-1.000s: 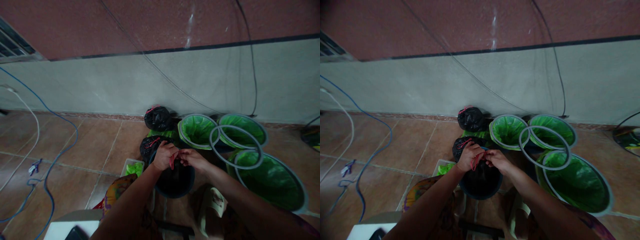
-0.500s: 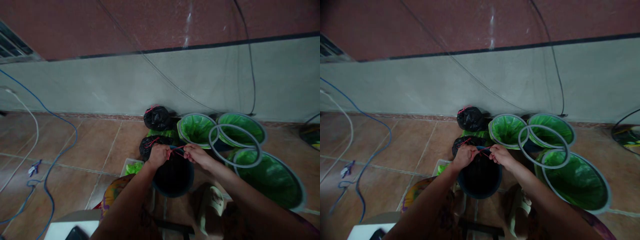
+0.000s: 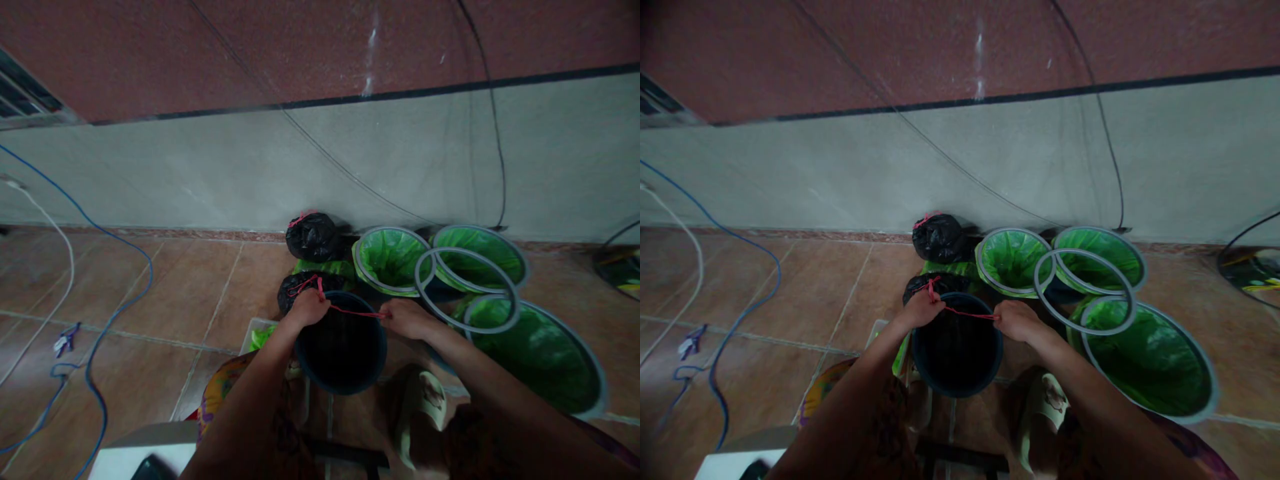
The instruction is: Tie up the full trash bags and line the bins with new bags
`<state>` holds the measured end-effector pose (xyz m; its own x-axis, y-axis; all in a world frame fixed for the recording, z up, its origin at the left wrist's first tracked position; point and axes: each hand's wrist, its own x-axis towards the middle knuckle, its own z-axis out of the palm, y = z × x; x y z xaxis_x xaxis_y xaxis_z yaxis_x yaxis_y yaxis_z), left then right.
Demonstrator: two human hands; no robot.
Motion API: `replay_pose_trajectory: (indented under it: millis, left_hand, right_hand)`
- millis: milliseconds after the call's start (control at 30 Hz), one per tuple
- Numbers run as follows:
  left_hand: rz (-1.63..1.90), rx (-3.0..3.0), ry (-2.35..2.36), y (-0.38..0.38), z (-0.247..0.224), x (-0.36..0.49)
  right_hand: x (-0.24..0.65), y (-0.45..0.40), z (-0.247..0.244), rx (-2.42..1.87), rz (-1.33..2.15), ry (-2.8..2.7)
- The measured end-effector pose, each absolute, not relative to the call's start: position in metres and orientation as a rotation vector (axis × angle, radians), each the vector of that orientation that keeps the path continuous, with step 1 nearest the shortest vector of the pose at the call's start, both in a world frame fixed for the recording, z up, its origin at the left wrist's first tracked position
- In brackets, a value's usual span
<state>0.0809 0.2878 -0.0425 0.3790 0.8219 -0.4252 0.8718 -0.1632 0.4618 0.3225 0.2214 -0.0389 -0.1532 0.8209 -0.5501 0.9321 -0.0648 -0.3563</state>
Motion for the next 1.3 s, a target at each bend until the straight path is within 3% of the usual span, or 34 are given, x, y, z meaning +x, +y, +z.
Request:
replay_pose_trajectory:
  millis: [133, 300, 400, 567, 800, 867, 967, 1167, 1300]
  left_hand:
    - [0.239, 1.437, 1.215, 0.282, -0.046, 0.091]
    - [0.322, 1.038, 1.070, 0.268, -0.057, 0.104]
    - [0.371, 1.115, 1.048, 0.269, -0.059, 0.105]
    - [0.188, 1.475, 0.799, 0.272, -0.052, 0.105]
    - [0.185, 1.575, 0.800, 0.266, -0.050, 0.109]
    - [0.190, 1.555, 0.795, 0.266, -0.053, 0.108]
    - [0.205, 1.503, 0.778, 0.266, -0.059, 0.108]
    - [0.268, 1.334, 1.036, 0.267, -0.076, 0.112]
    - [0.376, 1.026, 1.108, 0.264, -0.075, 0.115]
  right_hand:
    - [0.319, 0.220, -0.040, 2.012, -1.180, 2.096]
    - [0.310, 0.223, -0.026, 1.903, -1.773, 2.270]
    - [0.303, 0.222, -0.020, 1.780, -2.022, 2.180]
    - [0.294, 0.222, -0.019, 1.797, -2.149, 2.188]
    - [0.281, 0.225, -0.035, 2.437, -2.411, 1.757]
    - [0.276, 0.222, -0.049, 2.506, -2.416, 1.576]
    - [0.272, 0.219, -0.072, 2.219, -2.391, 1.666]
    - [0.278, 0.224, -0.071, 2.227, -1.510, 2.191]
    - [0.282, 0.226, -0.057, 2.216, -1.467, 2.171]
